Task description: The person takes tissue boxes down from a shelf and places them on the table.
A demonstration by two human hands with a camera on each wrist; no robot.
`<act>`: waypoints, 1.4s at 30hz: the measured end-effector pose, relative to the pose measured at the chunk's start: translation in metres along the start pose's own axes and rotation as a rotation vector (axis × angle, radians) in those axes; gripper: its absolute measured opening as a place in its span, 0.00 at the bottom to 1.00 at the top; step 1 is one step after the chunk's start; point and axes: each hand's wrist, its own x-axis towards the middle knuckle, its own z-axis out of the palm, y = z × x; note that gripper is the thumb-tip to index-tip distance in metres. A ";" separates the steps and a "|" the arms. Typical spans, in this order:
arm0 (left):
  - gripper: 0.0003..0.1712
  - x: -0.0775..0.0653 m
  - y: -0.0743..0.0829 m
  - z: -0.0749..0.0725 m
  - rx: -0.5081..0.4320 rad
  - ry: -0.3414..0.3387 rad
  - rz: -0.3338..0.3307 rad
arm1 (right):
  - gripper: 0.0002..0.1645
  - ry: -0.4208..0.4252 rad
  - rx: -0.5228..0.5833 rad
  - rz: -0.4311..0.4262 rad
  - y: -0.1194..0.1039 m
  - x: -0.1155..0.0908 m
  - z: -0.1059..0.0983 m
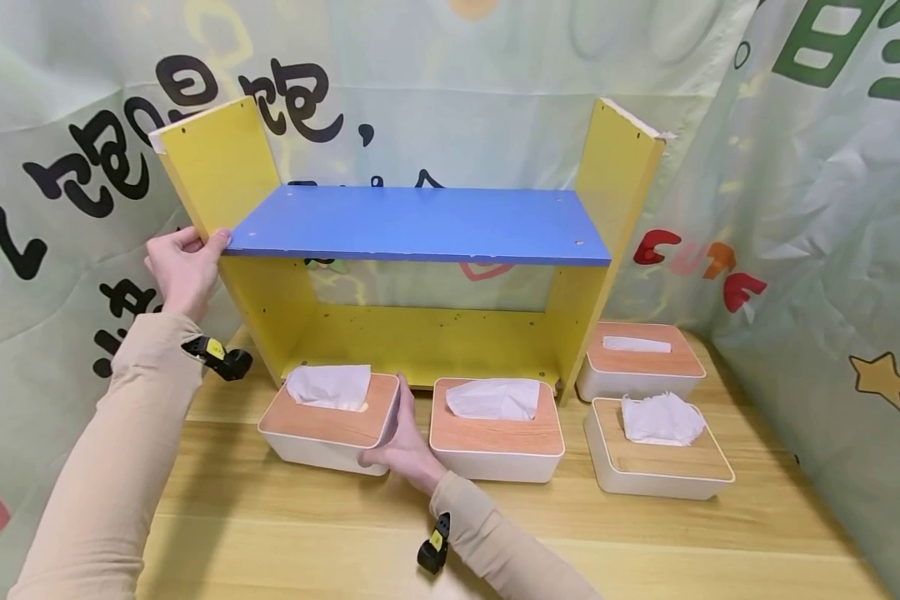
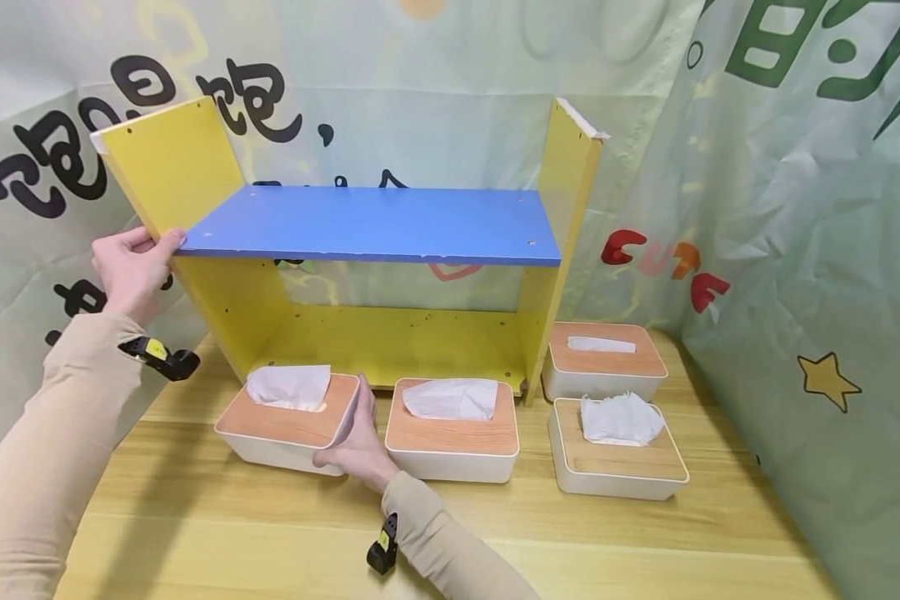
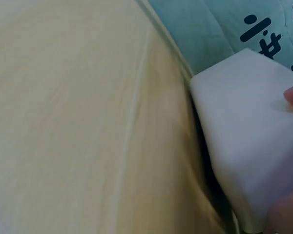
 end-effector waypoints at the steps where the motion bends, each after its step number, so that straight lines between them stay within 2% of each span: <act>1: 0.28 0.000 0.000 0.000 0.001 0.001 0.001 | 0.82 -0.006 0.014 0.000 0.002 0.000 -0.001; 13: 0.28 0.000 0.000 -0.001 0.012 -0.001 0.003 | 0.80 0.010 0.093 -0.044 0.010 -0.005 0.003; 17: 0.29 0.000 0.000 -0.001 0.003 -0.002 0.011 | 0.80 0.051 0.011 -0.050 0.008 -0.009 0.008; 22: 0.29 0.000 0.000 -0.001 -0.009 0.000 0.007 | 0.87 0.119 -0.136 -0.016 0.005 -0.006 0.014; 26: 0.29 0.000 -0.001 -0.001 -0.013 -0.001 -0.006 | 0.86 0.145 -0.145 -0.024 0.007 0.000 0.015; 42: 0.28 0.000 -0.001 -0.001 -0.008 -0.009 0.014 | 0.83 0.071 -0.085 -0.045 0.018 0.006 0.005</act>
